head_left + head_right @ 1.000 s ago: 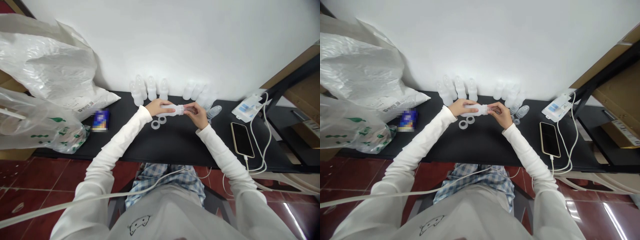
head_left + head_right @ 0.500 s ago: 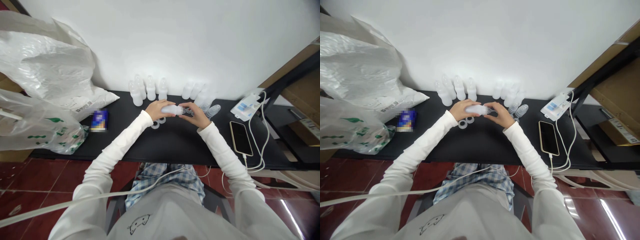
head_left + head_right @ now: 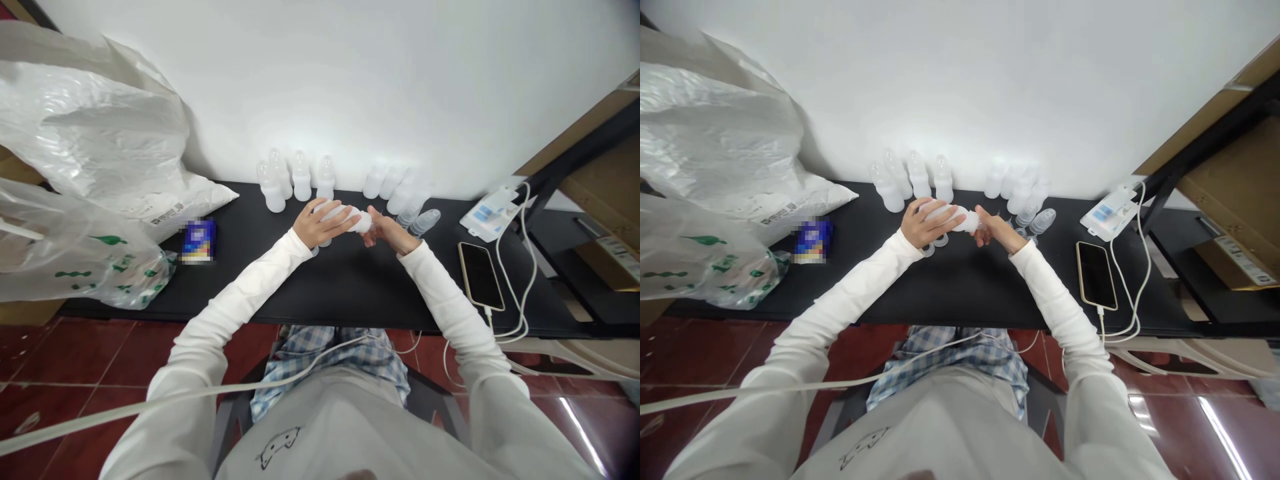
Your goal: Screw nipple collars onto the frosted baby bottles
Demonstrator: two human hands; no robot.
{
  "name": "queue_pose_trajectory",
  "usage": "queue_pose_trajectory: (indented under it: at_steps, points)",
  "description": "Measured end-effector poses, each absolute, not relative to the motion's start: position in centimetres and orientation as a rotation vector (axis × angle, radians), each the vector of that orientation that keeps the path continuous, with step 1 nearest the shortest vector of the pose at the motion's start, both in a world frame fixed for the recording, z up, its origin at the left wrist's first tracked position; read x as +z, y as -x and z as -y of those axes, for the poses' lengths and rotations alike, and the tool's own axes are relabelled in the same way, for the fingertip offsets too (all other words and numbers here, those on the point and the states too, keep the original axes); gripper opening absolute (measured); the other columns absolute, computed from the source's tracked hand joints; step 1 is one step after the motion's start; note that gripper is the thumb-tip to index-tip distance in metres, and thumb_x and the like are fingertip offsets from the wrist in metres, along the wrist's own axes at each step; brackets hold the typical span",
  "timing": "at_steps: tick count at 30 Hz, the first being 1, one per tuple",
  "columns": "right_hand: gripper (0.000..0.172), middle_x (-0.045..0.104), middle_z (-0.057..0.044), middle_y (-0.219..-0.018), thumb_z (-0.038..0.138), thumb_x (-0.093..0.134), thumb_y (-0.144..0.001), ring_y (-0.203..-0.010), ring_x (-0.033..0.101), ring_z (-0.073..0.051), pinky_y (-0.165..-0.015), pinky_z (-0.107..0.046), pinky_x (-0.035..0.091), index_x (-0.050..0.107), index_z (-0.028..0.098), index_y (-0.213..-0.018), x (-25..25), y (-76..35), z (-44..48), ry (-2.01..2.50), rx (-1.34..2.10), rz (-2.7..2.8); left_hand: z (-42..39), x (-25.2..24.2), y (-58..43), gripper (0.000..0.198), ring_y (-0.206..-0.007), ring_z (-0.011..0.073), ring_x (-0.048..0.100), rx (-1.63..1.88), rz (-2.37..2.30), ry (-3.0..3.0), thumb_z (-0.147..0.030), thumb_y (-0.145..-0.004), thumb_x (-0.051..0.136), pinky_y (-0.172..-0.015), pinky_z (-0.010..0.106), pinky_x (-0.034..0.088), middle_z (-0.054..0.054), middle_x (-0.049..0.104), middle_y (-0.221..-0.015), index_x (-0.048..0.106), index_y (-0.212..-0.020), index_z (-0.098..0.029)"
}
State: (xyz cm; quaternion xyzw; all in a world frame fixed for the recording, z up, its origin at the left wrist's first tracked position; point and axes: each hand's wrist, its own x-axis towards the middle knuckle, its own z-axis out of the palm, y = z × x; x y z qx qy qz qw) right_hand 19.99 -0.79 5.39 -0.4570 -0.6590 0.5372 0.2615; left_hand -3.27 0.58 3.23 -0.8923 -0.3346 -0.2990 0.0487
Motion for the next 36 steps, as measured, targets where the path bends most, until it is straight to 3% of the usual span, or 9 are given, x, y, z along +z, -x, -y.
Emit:
queue_pose_trajectory:
  at_steps: [3, 6, 8, 11, 16, 20, 26, 30, 36]
  points:
    - [0.077, 0.07, -0.008, -0.07, 0.086, 0.034, -0.083, -0.061, 0.064, -0.017, -0.053, -0.028, 0.047, 0.069, 0.018, -0.083, 4.9, -20.6, 1.2, 1.236, 1.375, 1.855, -0.4, 3.6, 3.4, 0.032, -0.12, 0.024, 0.063, -0.874, 1.04, 2.793, -0.04, -0.102, 0.043, -0.109, 0.05, 0.044, 0.004, 0.073, -0.117, 0.066, -0.124, -0.037]
    - [0.063, 0.071, -0.007, -0.108, 0.077, 0.053, -0.082, -0.081, 0.066, -0.017, -0.063, -0.029, 0.052, 0.065, 0.024, -0.115, 4.3, -21.0, 1.7, 1.128, 0.931, 1.919, -0.4, 3.8, 3.5, 0.036, -0.12, 0.0262, 0.062, -0.871, 1.005, 2.79, -0.05, -0.098, 0.051, -0.108, 0.05, 0.043, 0.007, 0.071, -0.122, 0.065, -0.127, -0.034]
    - [0.06, 0.068, -0.007, -0.118, 0.068, 0.064, -0.081, -0.091, 0.066, -0.019, -0.074, -0.033, 0.055, 0.06, 0.026, -0.124, 4.0, -21.0, 2.0, 1.059, 0.686, 1.987, -0.6, 3.7, 3.5, 0.045, -0.119, 0.0276, 0.063, -0.881, 0.966, 2.764, -0.056, -0.095, 0.054, -0.106, 0.049, 0.044, 0.01, 0.07, -0.124, 0.065, -0.129, -0.029]
    - [0.052, 0.071, -0.006, -0.11, 0.06, 0.068, -0.082, -0.095, 0.066, -0.023, -0.086, -0.038, 0.054, 0.062, 0.025, -0.12, 3.8, -20.6, 1.9, 1.025, 0.538, 2.059, -0.9, 3.5, 3.3, 0.051, -0.115, 0.0285, 0.063, -0.886, 0.959, 2.72, -0.059, -0.094, 0.052, -0.102, 0.048, 0.043, 0.013, 0.07, -0.124, 0.064, -0.129, -0.025]
    - [0.05, 0.074, -0.005, -0.102, 0.064, 0.064, -0.083, -0.088, 0.068, -0.022, -0.083, -0.036, 0.054, 0.064, 0.025, -0.114, 3.5, -20.0, 1.0, 1.073, 0.586, 2.094, -0.9, 2.4, 3.4, 0.05, -0.113, 0.028, 0.064, -0.807, 0.99, 2.726, -0.057, -0.096, 0.05, -0.102, 0.048, 0.044, 0.013, 0.07, -0.124, 0.064, -0.131, -0.025]
    - [0.048, 0.075, -0.005, -0.092, 0.061, 0.041, -0.097, -0.08, 0.068, -0.022, -0.081, -0.04, 0.052, 0.066, 0.024, -0.114, 4.3, -22.2, 0.2, 1.131, 0.576, 2.171, -0.8, 1.5, 4.2, 0.04, -0.113, 0.0263, 0.065, -0.763, 0.991, 2.735, -0.049, -0.1, 0.048, -0.103, 0.048, 0.044, 0.01, 0.071, -0.122, 0.065, -0.129, -0.029]
    - [0.037, 0.068, -0.011, -0.103, 0.063, 0.065, -0.084, -0.112, 0.058, -0.037, -0.093, -0.059, 0.045, 0.064, 0.028, -0.098, 3.0, -31.9, -1.4, 1.489, -0.1, 1.719, -1.1, 1.7, 7.0, 0.058, -0.105, 0.0297, 0.066, -0.904, 1.133, 2.567, -0.064, -0.091, 0.055, -0.093, 0.045, 0.045, 0.016, 0.071, -0.118, 0.064, -0.13, -0.022]
    - [0.033, 0.066, -0.006, -0.086, 0.06, 0.071, -0.08, -0.096, 0.065, -0.037, -0.085, -0.06, 0.049, 0.062, 0.031, -0.094, 1.7, -35.4, -1.3, 1.55, 0.025, 1.816, -1.0, 2.3, 7.9, 0.062, -0.103, 0.0291, 0.065, -0.913, 1.141, 2.521, -0.068, -0.091, 0.051, -0.089, 0.042, 0.044, 0.015, 0.071, -0.117, 0.066, -0.128, -0.021]
    - [0.027, 0.068, -0.006, -0.101, 0.05, 0.065, -0.088, -0.087, 0.066, -0.03, -0.086, -0.056, 0.052, 0.061, 0.032, -0.109, 6.8, -30.9, 2.0, 1.461, -0.101, 1.691, -0.7, 2.8, 8.3, 0.063, -0.104, 0.0287, 0.066, -1.014, 1.174, 2.511, -0.068, -0.088, 0.057, -0.09, 0.041, 0.048, 0.015, 0.072, -0.115, 0.066, -0.127, -0.02]
